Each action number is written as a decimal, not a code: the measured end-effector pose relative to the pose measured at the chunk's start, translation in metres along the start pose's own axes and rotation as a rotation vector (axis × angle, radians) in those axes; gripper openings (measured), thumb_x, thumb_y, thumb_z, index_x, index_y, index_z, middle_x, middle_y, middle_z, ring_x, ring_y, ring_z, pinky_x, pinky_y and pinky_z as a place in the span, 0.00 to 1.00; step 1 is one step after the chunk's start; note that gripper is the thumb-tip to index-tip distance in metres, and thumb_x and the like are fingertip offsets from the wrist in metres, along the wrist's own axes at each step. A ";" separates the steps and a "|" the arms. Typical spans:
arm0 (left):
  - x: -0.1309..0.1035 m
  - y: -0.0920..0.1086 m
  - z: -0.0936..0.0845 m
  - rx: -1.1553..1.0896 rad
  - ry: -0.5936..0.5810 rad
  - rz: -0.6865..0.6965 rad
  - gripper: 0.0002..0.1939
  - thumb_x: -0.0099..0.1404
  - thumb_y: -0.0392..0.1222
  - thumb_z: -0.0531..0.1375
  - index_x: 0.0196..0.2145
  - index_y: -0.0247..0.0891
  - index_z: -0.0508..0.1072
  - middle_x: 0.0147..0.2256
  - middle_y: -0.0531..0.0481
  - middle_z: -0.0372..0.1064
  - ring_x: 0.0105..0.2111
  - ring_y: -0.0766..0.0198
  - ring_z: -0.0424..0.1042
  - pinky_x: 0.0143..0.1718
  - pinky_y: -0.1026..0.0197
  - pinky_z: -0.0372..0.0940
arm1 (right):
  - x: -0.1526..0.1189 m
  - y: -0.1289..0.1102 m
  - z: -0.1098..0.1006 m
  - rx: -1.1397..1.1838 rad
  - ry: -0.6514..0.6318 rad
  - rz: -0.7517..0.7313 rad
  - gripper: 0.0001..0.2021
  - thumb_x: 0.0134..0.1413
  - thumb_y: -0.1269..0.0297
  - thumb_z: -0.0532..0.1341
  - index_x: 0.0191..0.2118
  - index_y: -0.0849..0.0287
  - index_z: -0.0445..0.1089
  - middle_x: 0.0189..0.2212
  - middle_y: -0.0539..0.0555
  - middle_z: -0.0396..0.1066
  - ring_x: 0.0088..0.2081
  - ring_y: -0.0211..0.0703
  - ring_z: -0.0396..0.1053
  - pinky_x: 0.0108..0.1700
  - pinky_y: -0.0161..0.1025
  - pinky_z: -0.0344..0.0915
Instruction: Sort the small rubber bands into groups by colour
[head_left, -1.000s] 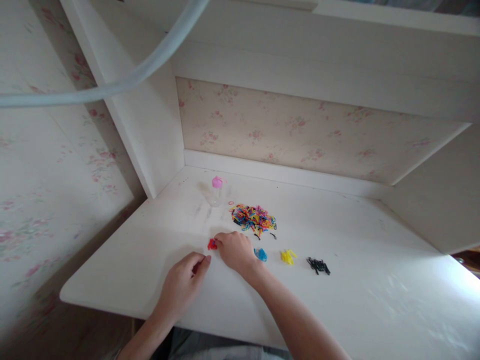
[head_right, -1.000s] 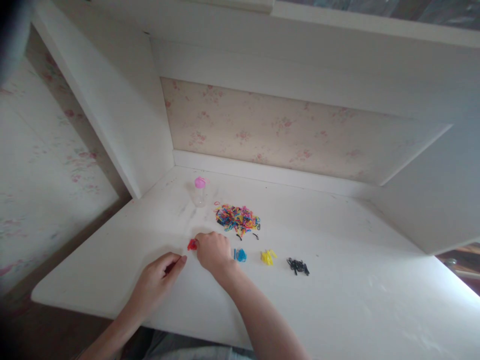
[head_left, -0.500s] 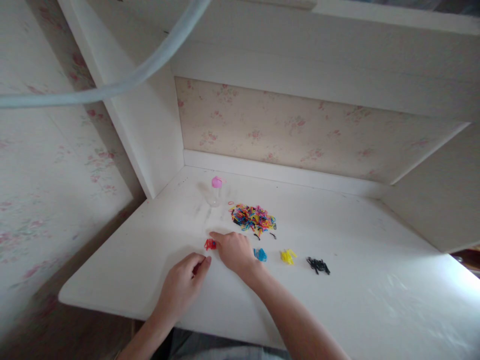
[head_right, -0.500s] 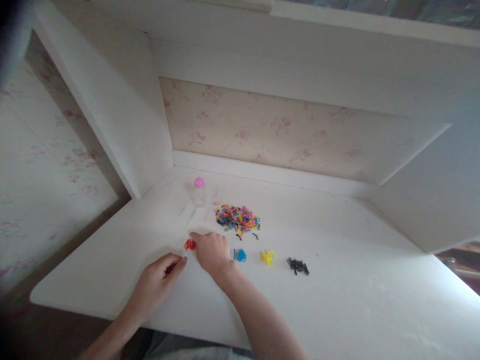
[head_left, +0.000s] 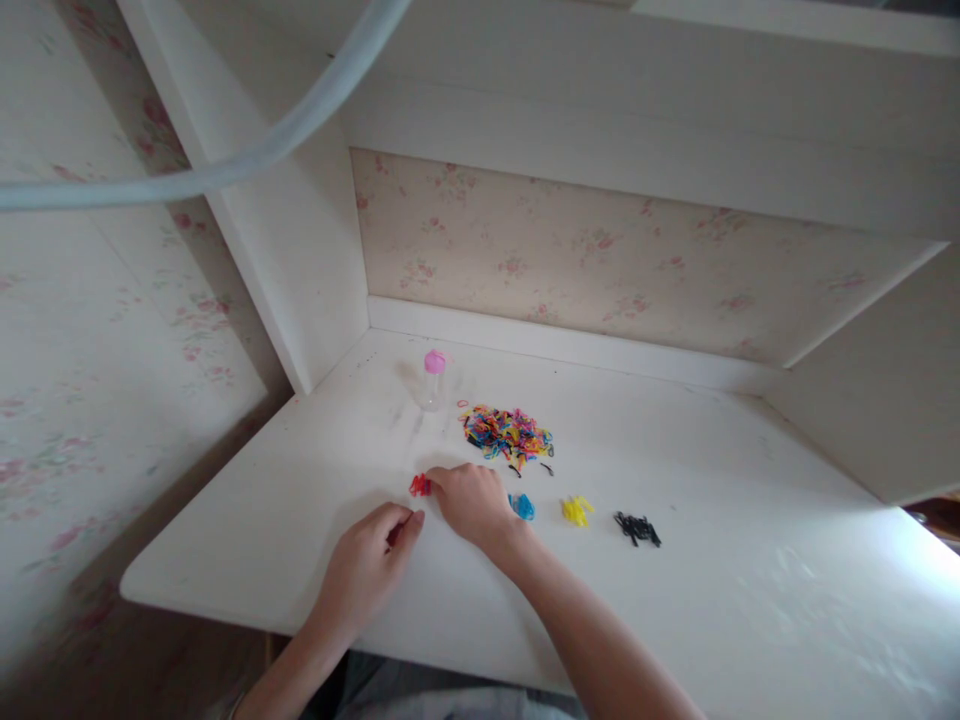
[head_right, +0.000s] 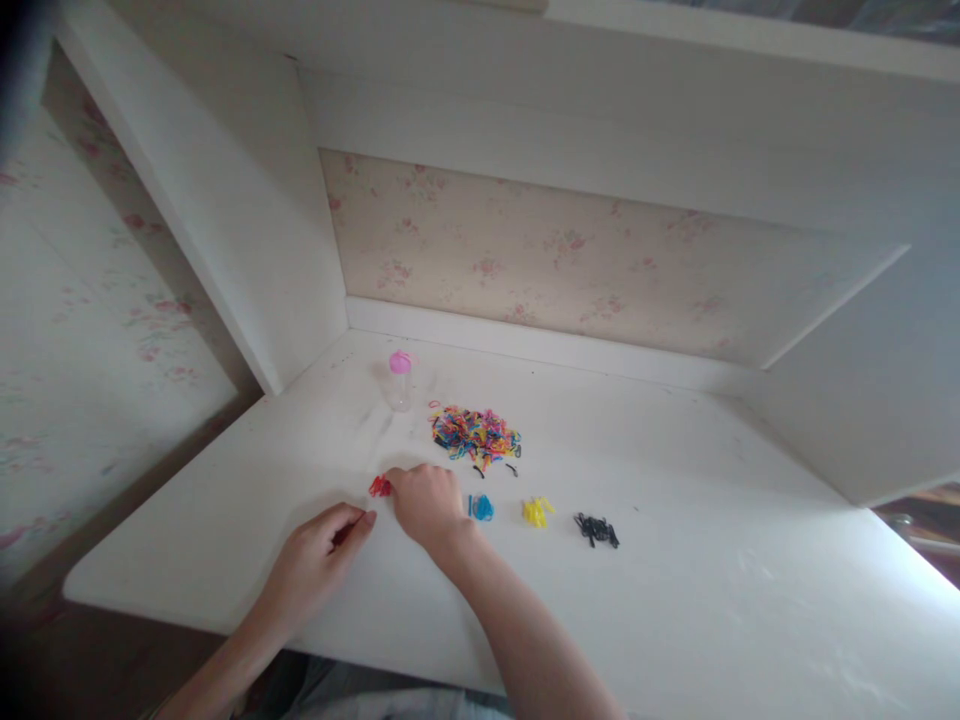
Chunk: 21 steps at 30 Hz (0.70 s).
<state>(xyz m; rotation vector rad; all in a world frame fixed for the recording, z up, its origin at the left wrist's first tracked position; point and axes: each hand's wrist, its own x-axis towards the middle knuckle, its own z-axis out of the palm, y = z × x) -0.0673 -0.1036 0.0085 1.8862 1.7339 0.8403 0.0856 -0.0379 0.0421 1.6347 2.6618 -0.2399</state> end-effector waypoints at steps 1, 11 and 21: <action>0.000 0.000 0.000 0.002 0.004 0.002 0.18 0.66 0.51 0.48 0.26 0.39 0.69 0.22 0.54 0.66 0.23 0.67 0.64 0.26 0.67 0.57 | 0.000 0.000 0.000 0.004 0.012 0.003 0.18 0.62 0.60 0.44 0.46 0.49 0.70 0.34 0.55 0.74 0.36 0.47 0.71 0.36 0.40 0.62; 0.000 -0.001 0.001 -0.032 0.007 -0.027 0.17 0.65 0.51 0.49 0.27 0.39 0.69 0.24 0.53 0.67 0.24 0.66 0.66 0.27 0.66 0.58 | -0.002 0.003 0.000 0.088 0.030 0.040 0.20 0.64 0.57 0.42 0.47 0.48 0.69 0.36 0.55 0.74 0.37 0.46 0.72 0.36 0.39 0.62; 0.017 -0.009 0.006 -0.029 0.046 -0.045 0.17 0.65 0.50 0.49 0.44 0.40 0.70 0.29 0.52 0.69 0.26 0.65 0.67 0.30 0.64 0.61 | -0.005 0.005 -0.001 0.182 0.014 0.004 0.17 0.62 0.60 0.45 0.48 0.44 0.69 0.39 0.52 0.74 0.40 0.45 0.71 0.38 0.37 0.61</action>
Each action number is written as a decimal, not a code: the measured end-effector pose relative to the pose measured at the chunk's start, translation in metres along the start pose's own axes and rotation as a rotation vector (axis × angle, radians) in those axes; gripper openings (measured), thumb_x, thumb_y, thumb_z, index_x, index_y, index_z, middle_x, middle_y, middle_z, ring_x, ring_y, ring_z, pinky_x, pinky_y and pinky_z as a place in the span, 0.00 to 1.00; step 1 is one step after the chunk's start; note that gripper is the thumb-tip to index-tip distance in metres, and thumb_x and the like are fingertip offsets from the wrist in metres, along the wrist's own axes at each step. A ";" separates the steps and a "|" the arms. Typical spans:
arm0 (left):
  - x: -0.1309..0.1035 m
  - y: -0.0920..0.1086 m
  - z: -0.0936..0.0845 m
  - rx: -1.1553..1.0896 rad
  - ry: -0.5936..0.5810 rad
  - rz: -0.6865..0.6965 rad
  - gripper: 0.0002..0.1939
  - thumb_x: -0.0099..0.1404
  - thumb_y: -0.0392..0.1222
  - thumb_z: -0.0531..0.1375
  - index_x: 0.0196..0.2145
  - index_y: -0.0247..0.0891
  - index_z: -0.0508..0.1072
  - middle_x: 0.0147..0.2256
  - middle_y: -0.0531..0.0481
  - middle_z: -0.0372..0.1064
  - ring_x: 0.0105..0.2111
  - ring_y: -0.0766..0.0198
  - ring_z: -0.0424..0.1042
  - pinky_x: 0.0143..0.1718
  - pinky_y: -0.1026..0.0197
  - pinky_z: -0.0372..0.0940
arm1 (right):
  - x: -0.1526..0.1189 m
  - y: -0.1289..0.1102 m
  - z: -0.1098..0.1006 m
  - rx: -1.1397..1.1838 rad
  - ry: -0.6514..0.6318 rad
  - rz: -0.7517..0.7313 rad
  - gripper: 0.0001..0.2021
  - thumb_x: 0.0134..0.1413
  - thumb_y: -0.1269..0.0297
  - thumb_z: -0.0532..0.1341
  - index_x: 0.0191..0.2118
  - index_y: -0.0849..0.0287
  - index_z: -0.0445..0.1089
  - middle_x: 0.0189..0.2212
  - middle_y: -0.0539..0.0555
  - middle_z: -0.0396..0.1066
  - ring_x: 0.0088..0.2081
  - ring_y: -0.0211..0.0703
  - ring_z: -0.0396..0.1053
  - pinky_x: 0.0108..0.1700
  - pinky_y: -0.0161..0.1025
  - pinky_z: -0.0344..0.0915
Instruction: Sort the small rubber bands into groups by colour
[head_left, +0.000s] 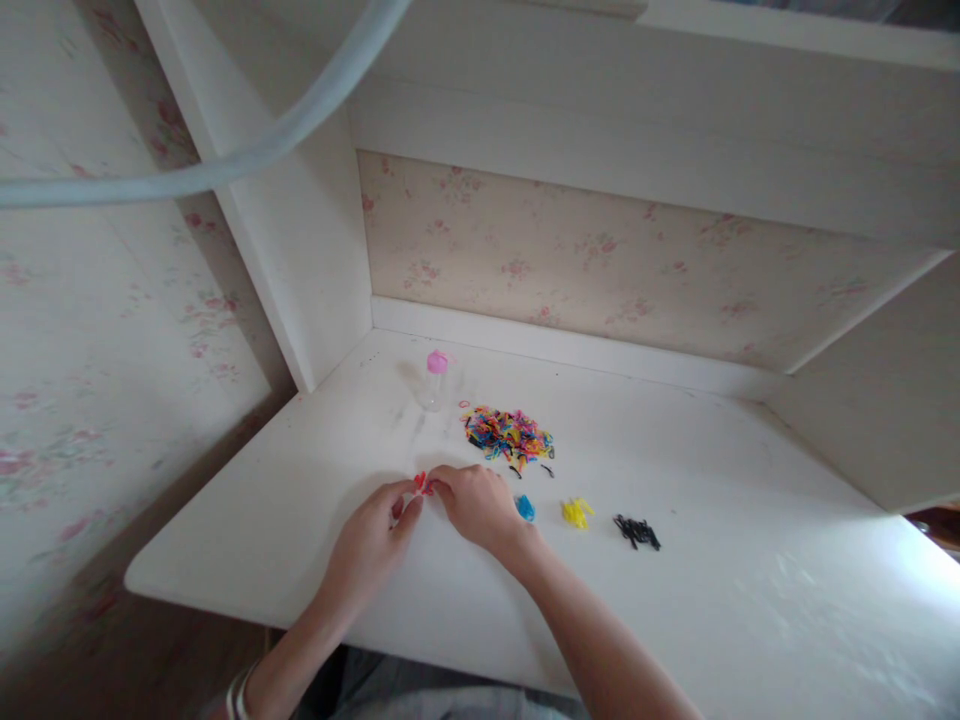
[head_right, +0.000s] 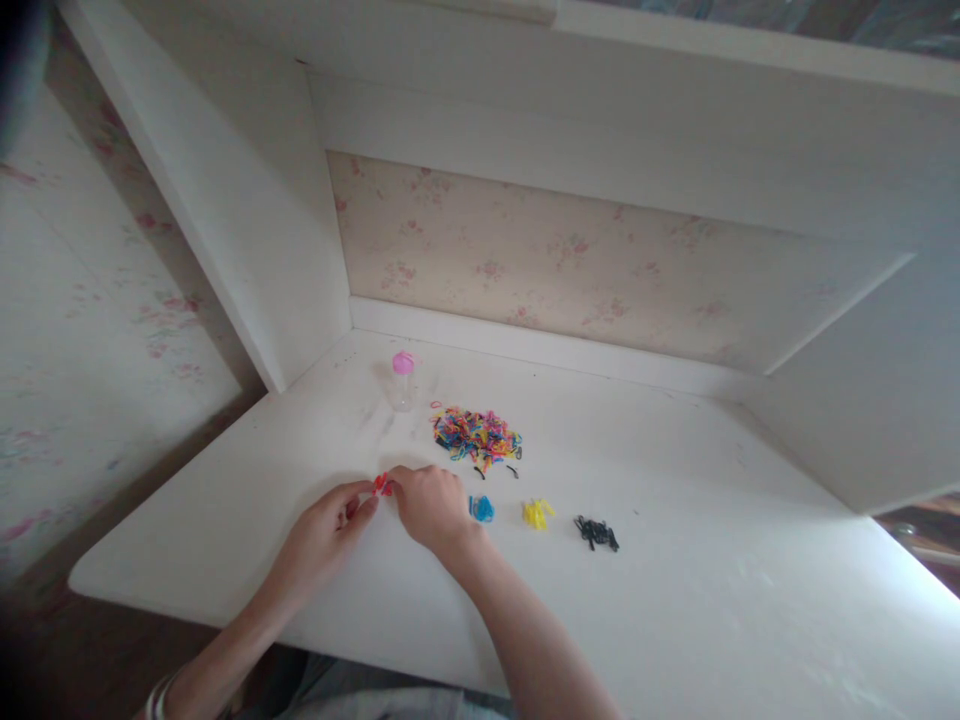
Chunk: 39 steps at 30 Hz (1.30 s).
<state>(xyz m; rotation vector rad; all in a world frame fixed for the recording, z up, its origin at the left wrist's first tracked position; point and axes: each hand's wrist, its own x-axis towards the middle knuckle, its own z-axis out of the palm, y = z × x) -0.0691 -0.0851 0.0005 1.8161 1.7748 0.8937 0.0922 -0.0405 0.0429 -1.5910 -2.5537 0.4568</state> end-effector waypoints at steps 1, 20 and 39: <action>0.002 0.000 0.001 0.016 -0.003 0.006 0.17 0.65 0.50 0.50 0.44 0.40 0.70 0.29 0.52 0.69 0.27 0.64 0.67 0.31 0.64 0.61 | 0.000 0.000 0.000 0.009 -0.004 -0.003 0.17 0.62 0.60 0.45 0.48 0.44 0.69 0.40 0.52 0.74 0.40 0.45 0.71 0.38 0.37 0.61; 0.002 0.011 0.001 0.180 0.034 0.070 0.15 0.67 0.48 0.48 0.43 0.42 0.71 0.36 0.50 0.70 0.31 0.64 0.71 0.33 0.64 0.63 | -0.011 -0.006 -0.003 -0.024 -0.003 -0.026 0.17 0.63 0.58 0.46 0.48 0.44 0.69 0.41 0.50 0.74 0.41 0.42 0.71 0.40 0.35 0.61; 0.011 0.014 -0.008 0.255 0.070 0.078 0.13 0.65 0.48 0.50 0.38 0.43 0.72 0.39 0.52 0.72 0.34 0.65 0.72 0.35 0.65 0.62 | -0.096 0.038 0.008 0.096 0.320 0.485 0.15 0.60 0.55 0.49 0.38 0.47 0.73 0.23 0.48 0.74 0.27 0.38 0.71 0.28 0.31 0.55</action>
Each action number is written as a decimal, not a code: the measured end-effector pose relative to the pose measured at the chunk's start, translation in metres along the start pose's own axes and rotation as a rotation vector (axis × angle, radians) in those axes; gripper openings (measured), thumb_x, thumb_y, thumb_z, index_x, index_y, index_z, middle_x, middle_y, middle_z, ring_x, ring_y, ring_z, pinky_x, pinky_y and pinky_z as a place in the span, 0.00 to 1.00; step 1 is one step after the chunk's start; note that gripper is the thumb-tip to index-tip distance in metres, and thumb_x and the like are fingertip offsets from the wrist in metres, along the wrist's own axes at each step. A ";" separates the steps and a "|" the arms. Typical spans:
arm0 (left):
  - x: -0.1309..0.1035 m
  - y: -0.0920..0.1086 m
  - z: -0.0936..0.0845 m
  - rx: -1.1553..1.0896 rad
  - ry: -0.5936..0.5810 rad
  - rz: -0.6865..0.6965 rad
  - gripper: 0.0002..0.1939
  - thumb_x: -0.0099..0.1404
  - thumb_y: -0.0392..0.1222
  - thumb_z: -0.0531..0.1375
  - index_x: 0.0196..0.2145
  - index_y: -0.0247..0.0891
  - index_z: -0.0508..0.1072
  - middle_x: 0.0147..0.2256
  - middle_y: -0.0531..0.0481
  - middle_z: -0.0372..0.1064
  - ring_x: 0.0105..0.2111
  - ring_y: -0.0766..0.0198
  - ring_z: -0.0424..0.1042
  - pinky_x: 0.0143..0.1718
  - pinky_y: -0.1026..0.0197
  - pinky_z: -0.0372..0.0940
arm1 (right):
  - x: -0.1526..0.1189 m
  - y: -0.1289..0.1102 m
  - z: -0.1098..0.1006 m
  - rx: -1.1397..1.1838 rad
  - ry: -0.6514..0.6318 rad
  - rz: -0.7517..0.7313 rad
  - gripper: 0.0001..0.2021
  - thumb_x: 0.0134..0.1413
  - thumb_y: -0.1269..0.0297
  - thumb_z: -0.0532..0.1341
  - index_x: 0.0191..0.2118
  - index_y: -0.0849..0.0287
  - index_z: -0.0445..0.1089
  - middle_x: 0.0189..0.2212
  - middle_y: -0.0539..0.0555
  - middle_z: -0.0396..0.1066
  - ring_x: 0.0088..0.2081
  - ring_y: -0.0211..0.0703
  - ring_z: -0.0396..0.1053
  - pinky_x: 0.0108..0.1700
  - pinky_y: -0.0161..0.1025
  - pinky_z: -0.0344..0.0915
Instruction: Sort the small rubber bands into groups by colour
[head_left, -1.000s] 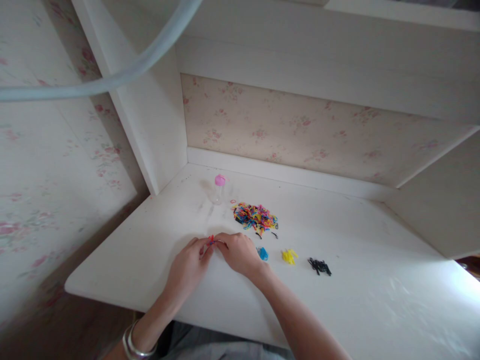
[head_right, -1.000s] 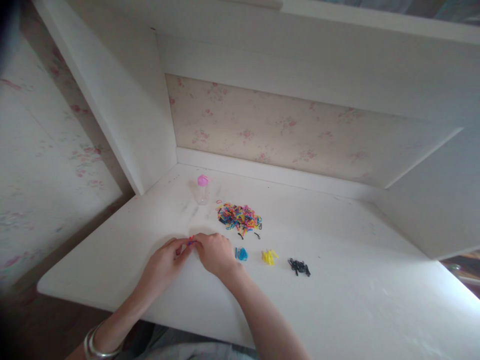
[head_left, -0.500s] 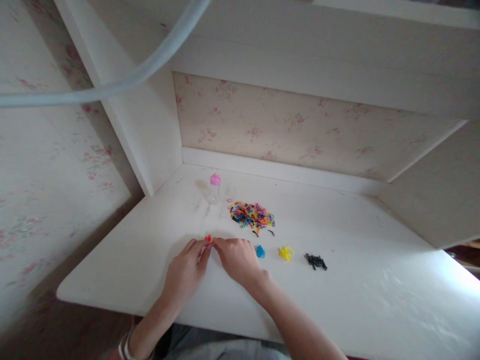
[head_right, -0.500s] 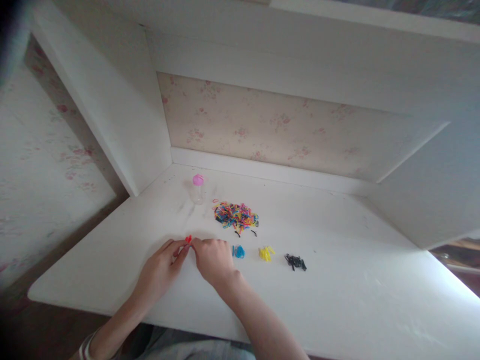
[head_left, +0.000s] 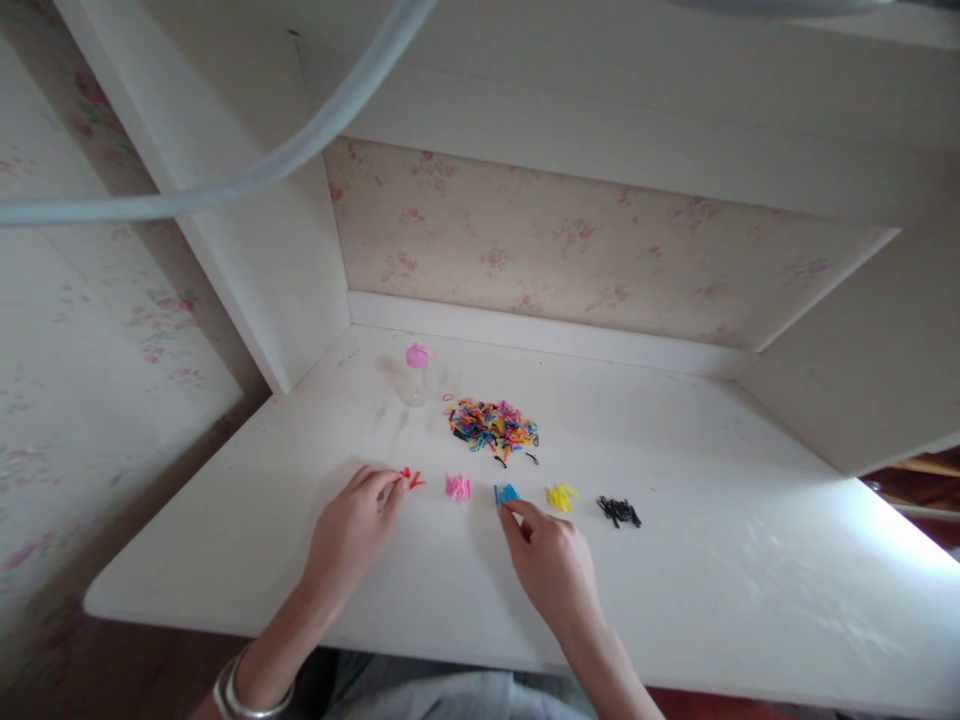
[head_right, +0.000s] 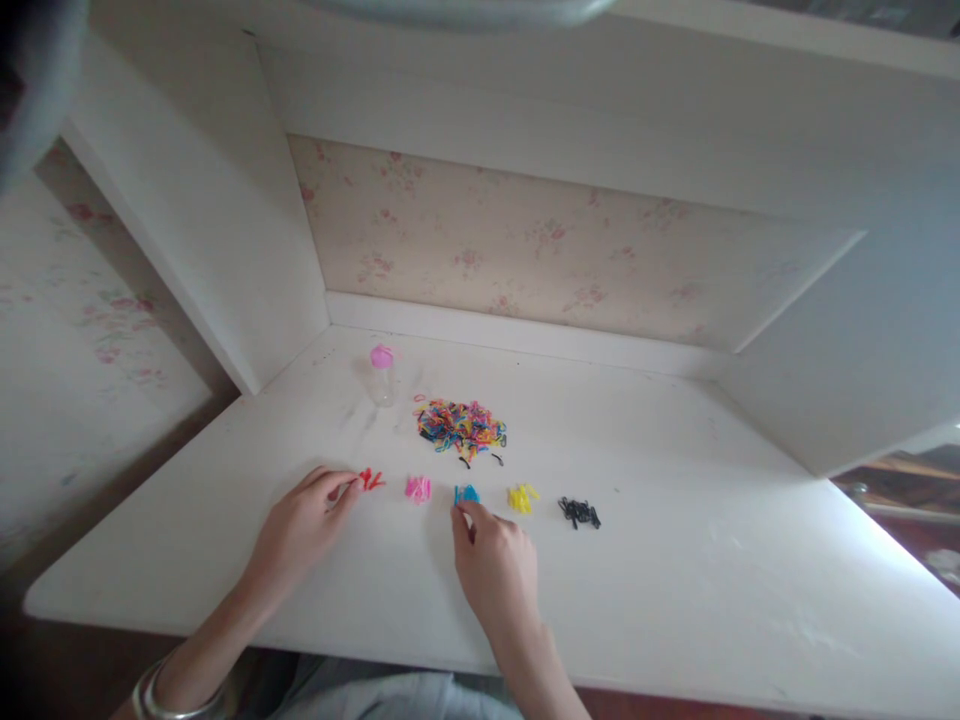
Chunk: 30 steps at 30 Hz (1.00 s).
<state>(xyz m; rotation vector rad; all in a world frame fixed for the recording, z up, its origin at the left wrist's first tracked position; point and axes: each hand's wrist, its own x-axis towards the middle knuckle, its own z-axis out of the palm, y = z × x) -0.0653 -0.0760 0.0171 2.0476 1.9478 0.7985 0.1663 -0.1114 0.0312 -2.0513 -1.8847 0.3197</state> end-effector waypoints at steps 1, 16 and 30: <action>0.003 0.001 -0.002 0.025 0.002 0.003 0.13 0.65 0.49 0.50 0.38 0.43 0.72 0.39 0.52 0.72 0.34 0.65 0.72 0.35 0.65 0.62 | 0.001 0.006 -0.001 0.010 0.010 0.028 0.15 0.60 0.55 0.50 0.38 0.47 0.73 0.22 0.47 0.73 0.26 0.38 0.71 0.28 0.31 0.55; 0.018 -0.002 -0.007 0.119 -0.071 0.035 0.15 0.66 0.47 0.48 0.36 0.44 0.74 0.38 0.52 0.72 0.34 0.64 0.72 0.35 0.66 0.61 | 0.019 0.014 -0.005 -0.071 -0.005 0.041 0.16 0.59 0.54 0.50 0.37 0.47 0.75 0.24 0.49 0.74 0.28 0.40 0.71 0.27 0.32 0.56; 0.008 0.020 0.000 0.519 -0.113 0.004 0.23 0.63 0.59 0.47 0.36 0.39 0.70 0.38 0.45 0.67 0.26 0.60 0.72 0.26 0.62 0.58 | -0.028 0.041 0.009 0.165 0.025 0.007 0.17 0.61 0.55 0.48 0.37 0.50 0.74 0.24 0.49 0.73 0.25 0.37 0.70 0.29 0.31 0.57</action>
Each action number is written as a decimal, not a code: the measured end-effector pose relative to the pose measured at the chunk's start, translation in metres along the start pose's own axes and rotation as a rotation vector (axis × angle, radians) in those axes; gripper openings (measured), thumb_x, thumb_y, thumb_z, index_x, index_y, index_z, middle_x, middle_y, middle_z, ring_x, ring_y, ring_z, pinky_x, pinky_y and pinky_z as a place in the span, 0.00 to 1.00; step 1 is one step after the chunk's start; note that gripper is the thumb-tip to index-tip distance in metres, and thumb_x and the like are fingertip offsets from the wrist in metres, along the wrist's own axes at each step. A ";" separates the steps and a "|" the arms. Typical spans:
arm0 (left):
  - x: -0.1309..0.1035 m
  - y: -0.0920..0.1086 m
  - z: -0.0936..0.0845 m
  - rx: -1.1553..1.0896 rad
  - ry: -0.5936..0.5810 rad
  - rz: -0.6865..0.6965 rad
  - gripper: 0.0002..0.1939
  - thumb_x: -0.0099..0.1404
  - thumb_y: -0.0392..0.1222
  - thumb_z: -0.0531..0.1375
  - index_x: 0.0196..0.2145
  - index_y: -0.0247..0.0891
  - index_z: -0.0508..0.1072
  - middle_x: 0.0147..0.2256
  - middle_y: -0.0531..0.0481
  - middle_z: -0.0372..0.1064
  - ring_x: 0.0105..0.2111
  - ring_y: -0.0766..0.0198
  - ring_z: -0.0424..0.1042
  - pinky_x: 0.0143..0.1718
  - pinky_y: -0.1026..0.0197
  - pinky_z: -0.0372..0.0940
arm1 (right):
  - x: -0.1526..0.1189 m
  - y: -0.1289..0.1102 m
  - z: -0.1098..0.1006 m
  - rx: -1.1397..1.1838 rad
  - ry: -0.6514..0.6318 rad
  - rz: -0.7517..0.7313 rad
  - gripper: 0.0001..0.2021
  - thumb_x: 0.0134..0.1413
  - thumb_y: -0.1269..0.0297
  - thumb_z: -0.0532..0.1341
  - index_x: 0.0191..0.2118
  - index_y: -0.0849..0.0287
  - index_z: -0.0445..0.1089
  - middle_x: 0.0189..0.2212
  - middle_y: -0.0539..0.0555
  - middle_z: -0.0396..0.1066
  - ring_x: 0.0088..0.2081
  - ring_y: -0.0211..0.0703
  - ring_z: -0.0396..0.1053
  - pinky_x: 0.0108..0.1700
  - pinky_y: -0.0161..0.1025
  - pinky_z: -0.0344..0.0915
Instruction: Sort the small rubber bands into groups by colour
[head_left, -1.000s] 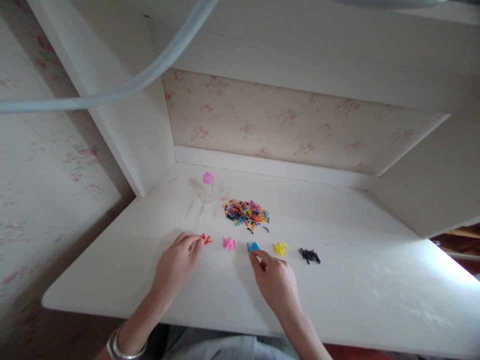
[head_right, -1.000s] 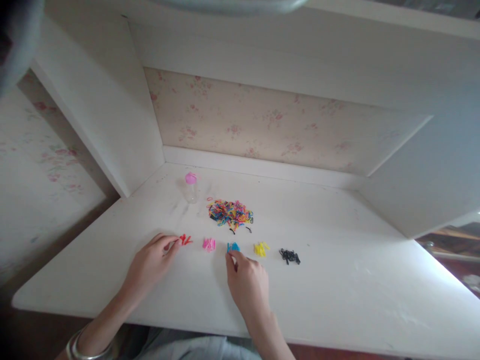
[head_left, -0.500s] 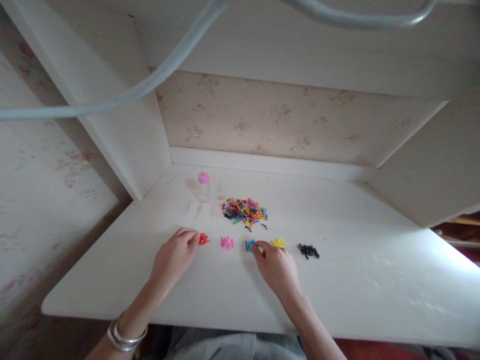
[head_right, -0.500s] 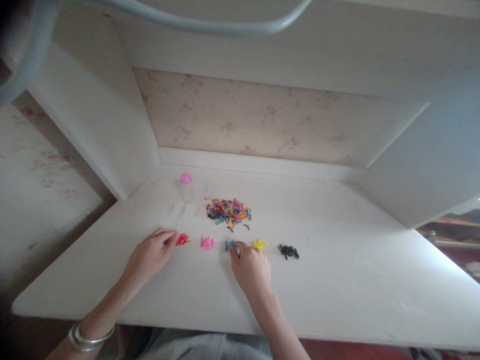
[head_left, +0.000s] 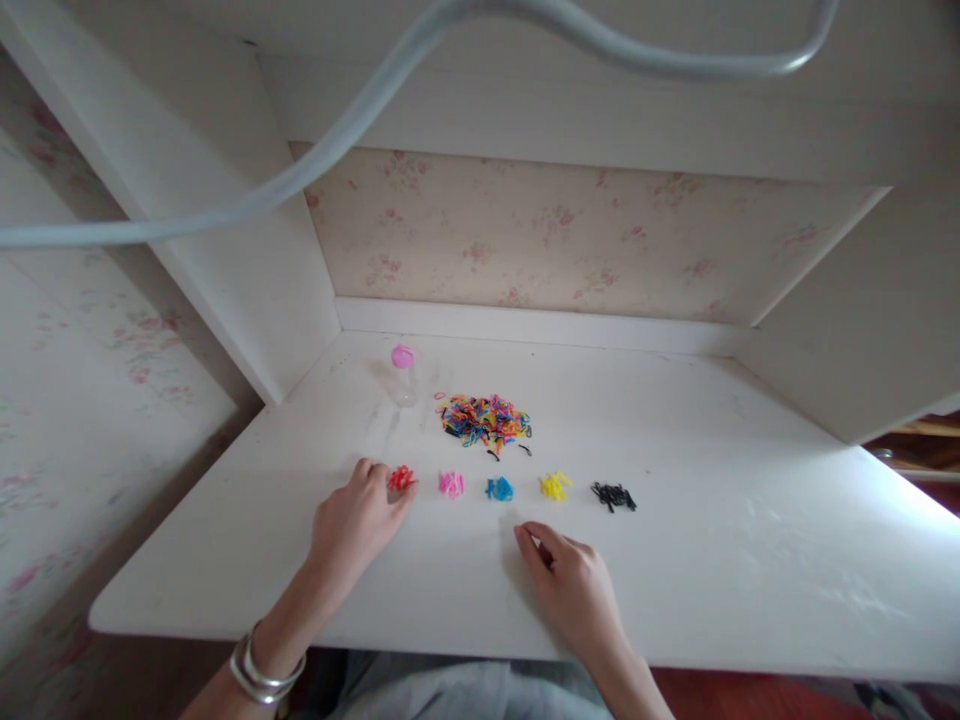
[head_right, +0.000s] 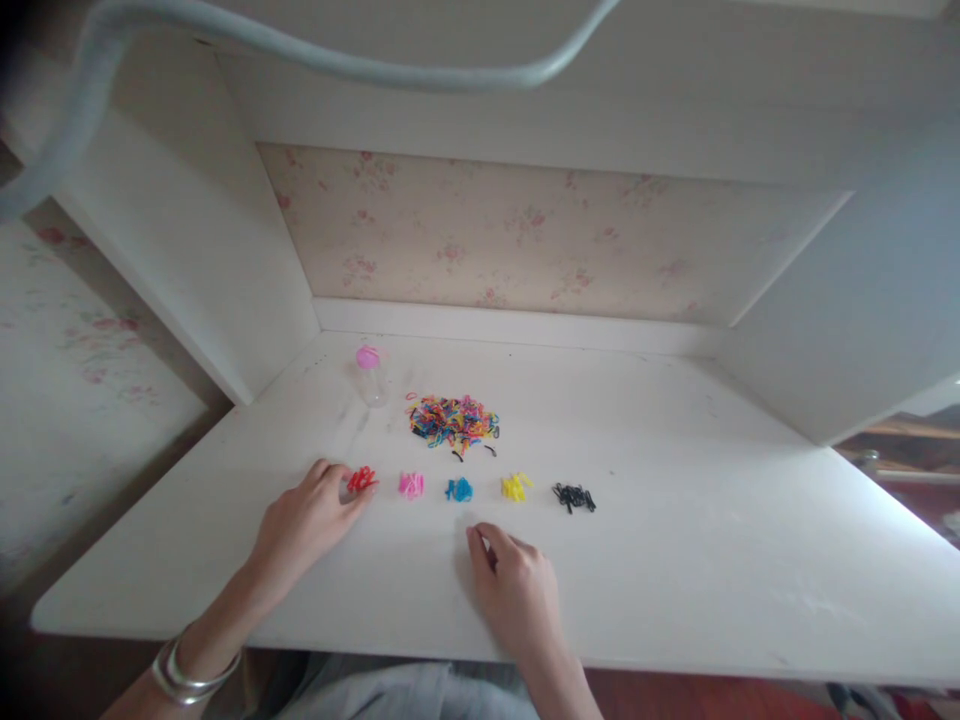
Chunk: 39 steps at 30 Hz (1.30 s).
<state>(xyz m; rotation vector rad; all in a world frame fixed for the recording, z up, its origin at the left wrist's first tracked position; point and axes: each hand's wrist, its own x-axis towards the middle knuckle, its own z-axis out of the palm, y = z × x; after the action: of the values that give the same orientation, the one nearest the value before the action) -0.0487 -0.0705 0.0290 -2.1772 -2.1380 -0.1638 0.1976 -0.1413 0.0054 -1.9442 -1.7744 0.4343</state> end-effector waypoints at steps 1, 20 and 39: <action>0.001 0.001 0.000 0.003 0.000 0.008 0.22 0.63 0.59 0.47 0.35 0.39 0.70 0.38 0.45 0.67 0.27 0.60 0.72 0.26 0.62 0.58 | -0.002 0.000 0.000 -0.008 0.002 -0.015 0.17 0.61 0.55 0.48 0.36 0.50 0.73 0.23 0.49 0.73 0.25 0.37 0.69 0.28 0.31 0.56; 0.003 0.015 -0.006 0.093 0.006 -0.010 0.23 0.66 0.55 0.44 0.33 0.38 0.72 0.37 0.45 0.69 0.27 0.59 0.72 0.24 0.62 0.58 | -0.003 0.001 -0.004 -0.024 -0.006 -0.117 0.17 0.62 0.57 0.47 0.34 0.51 0.73 0.22 0.48 0.72 0.24 0.35 0.68 0.27 0.31 0.52; -0.033 -0.021 0.009 -0.152 0.078 -0.001 0.12 0.66 0.48 0.50 0.34 0.43 0.70 0.38 0.53 0.71 0.27 0.67 0.71 0.23 0.66 0.54 | 0.115 -0.042 -0.013 -0.433 -0.290 0.008 0.16 0.56 0.59 0.51 0.41 0.55 0.74 0.38 0.60 0.73 0.40 0.49 0.71 0.39 0.40 0.62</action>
<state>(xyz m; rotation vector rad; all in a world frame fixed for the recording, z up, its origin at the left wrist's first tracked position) -0.0705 -0.1019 0.0155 -2.2083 -2.1491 -0.4168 0.1827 -0.0265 0.0484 -2.2715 -2.1914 0.3718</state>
